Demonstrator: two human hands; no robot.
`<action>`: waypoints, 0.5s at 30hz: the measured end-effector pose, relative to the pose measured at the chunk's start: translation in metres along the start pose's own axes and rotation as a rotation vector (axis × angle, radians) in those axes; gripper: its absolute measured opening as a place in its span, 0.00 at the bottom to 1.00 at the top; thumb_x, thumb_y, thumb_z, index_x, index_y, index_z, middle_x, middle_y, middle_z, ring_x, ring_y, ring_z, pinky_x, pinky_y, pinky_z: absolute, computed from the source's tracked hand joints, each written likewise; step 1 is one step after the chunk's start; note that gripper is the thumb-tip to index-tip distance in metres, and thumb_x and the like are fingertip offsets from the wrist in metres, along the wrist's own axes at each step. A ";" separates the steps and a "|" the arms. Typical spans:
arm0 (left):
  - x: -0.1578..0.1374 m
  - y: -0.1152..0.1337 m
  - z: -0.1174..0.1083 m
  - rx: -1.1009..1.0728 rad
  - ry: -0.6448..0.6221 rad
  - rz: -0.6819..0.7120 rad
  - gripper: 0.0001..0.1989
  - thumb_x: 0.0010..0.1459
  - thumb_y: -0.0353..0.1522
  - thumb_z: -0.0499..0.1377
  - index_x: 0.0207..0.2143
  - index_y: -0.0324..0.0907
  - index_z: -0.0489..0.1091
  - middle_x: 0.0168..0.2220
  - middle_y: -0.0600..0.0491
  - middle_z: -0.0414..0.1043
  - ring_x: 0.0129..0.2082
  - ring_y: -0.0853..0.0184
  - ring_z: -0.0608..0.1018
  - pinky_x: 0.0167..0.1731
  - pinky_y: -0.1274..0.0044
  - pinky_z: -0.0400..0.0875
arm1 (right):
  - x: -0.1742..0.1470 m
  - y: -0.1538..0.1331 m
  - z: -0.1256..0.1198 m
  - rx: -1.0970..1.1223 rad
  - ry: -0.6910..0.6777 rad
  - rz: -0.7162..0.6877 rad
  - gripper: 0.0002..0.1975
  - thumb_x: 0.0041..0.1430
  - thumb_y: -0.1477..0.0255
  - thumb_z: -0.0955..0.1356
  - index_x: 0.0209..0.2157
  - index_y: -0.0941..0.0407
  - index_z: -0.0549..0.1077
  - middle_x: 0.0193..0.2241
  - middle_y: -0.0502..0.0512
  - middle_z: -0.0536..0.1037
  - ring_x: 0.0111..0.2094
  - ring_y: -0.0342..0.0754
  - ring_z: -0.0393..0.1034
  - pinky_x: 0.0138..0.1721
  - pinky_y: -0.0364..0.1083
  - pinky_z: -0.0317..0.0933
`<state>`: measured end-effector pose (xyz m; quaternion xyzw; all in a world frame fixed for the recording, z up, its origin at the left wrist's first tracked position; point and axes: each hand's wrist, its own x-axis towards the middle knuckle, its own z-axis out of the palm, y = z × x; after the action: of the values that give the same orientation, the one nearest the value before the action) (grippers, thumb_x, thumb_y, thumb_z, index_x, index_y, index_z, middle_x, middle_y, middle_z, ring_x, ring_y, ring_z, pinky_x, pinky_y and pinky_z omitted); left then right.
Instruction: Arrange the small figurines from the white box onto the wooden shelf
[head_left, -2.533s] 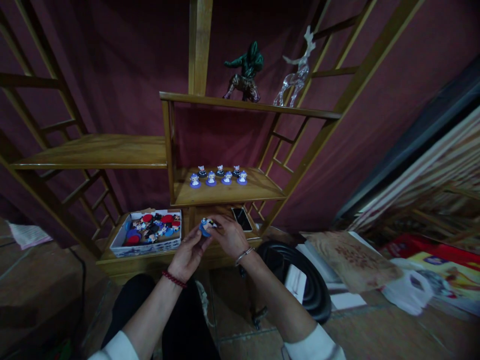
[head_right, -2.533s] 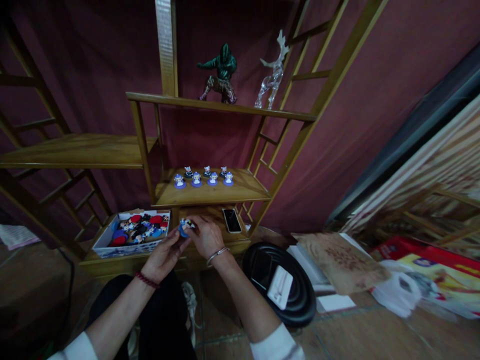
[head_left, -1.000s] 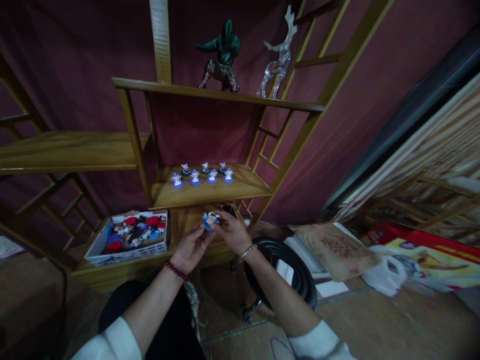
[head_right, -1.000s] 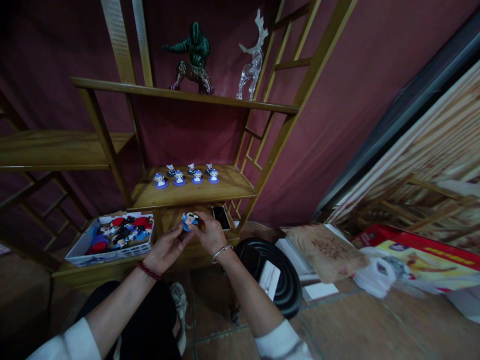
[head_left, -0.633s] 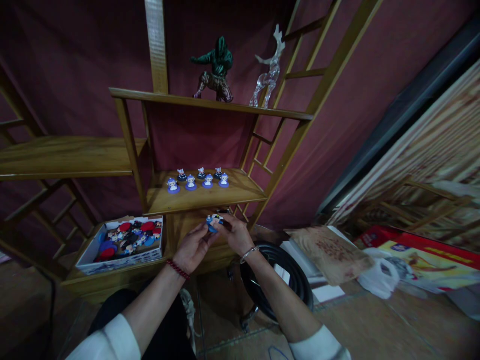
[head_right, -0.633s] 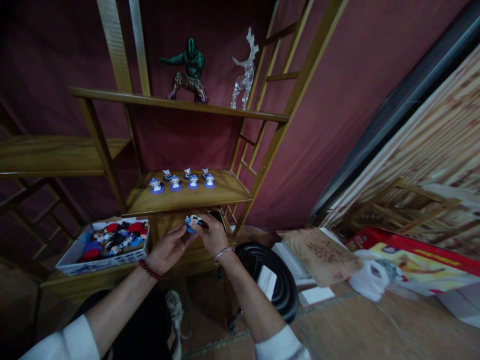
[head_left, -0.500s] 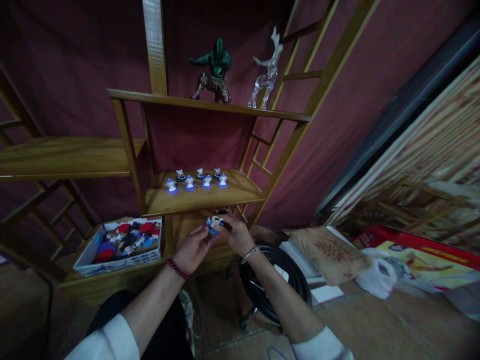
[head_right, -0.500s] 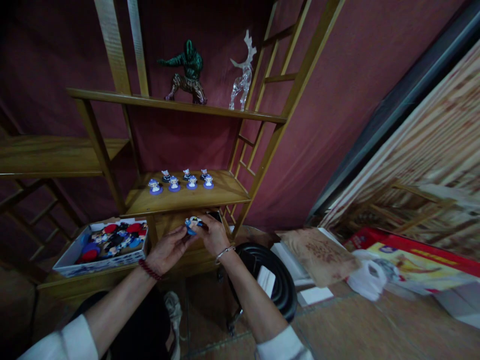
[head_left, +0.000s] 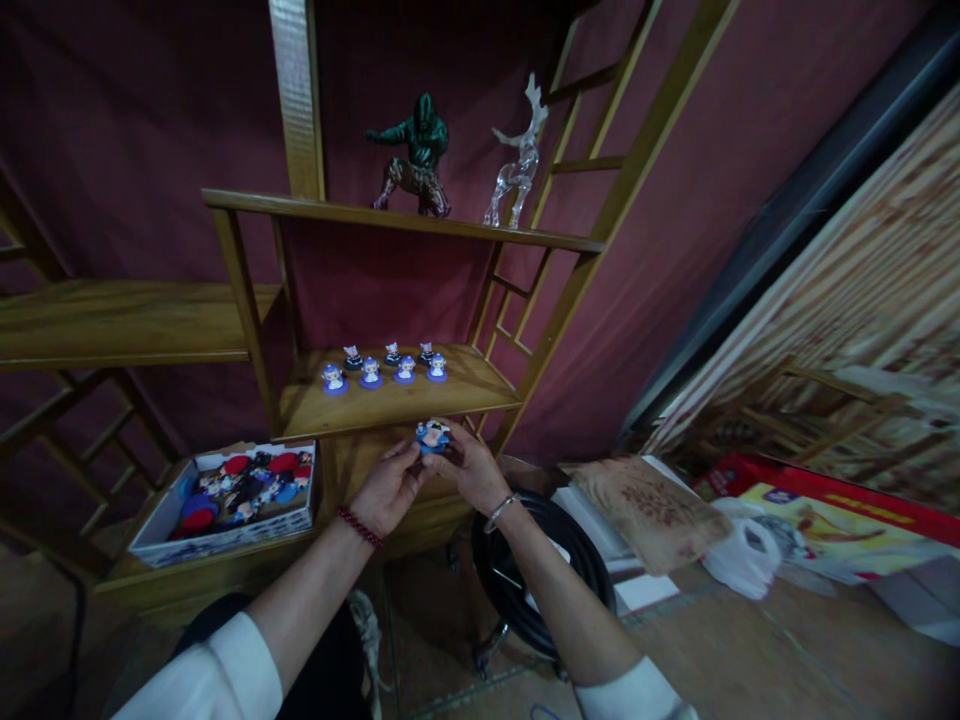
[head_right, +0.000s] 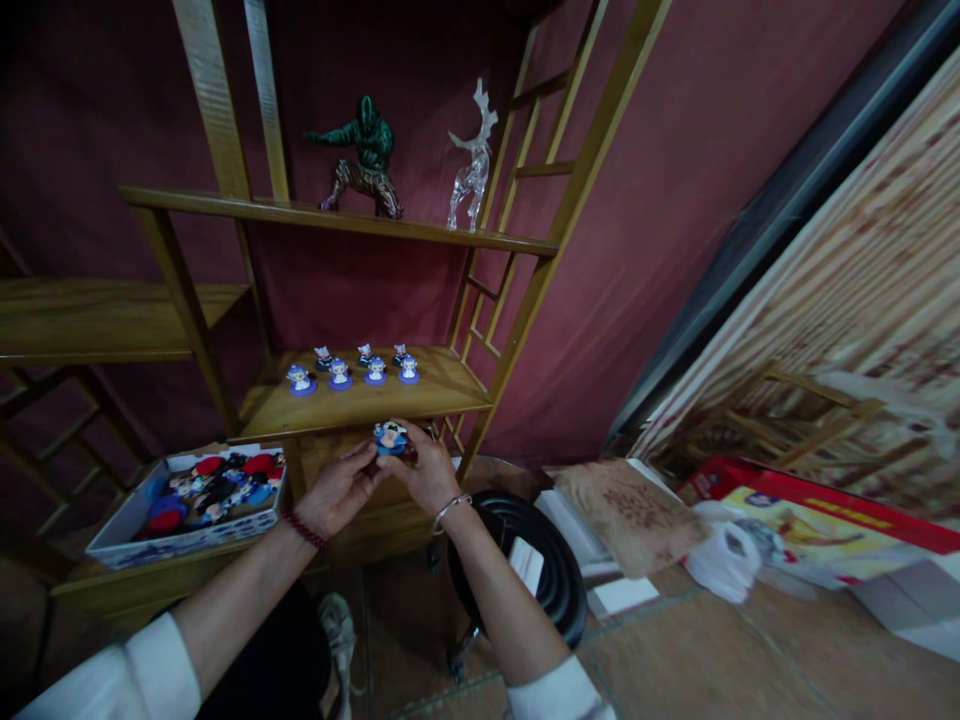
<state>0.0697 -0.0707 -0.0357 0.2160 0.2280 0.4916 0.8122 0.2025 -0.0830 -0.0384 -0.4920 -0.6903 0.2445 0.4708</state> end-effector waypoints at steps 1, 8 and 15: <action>0.001 0.000 0.001 -0.003 0.000 -0.002 0.05 0.49 0.22 0.56 0.29 0.35 0.71 0.31 0.51 0.72 0.28 0.74 0.73 0.30 0.81 0.69 | 0.000 0.001 0.000 0.000 0.004 0.003 0.25 0.47 0.68 0.68 0.48 0.53 0.62 0.40 0.54 0.73 0.41 0.47 0.67 0.43 0.47 0.62; 0.007 -0.006 0.008 0.009 -0.020 -0.027 0.05 0.49 0.23 0.57 0.30 0.36 0.70 0.32 0.51 0.72 0.29 0.72 0.73 0.35 0.77 0.69 | 0.005 0.003 -0.007 0.040 0.013 0.013 0.20 0.48 0.68 0.67 0.44 0.55 0.65 0.41 0.55 0.72 0.42 0.47 0.67 0.43 0.47 0.62; 0.016 -0.008 0.014 0.055 0.014 -0.048 0.05 0.49 0.22 0.55 0.29 0.36 0.69 0.28 0.52 0.72 0.25 0.74 0.73 0.32 0.78 0.69 | 0.008 0.007 -0.019 0.060 0.018 0.041 0.20 0.47 0.68 0.67 0.44 0.55 0.65 0.40 0.54 0.73 0.39 0.45 0.69 0.44 0.46 0.61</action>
<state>0.0905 -0.0616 -0.0319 0.2293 0.2522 0.4669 0.8160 0.2217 -0.0750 -0.0329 -0.4937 -0.6682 0.2702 0.4866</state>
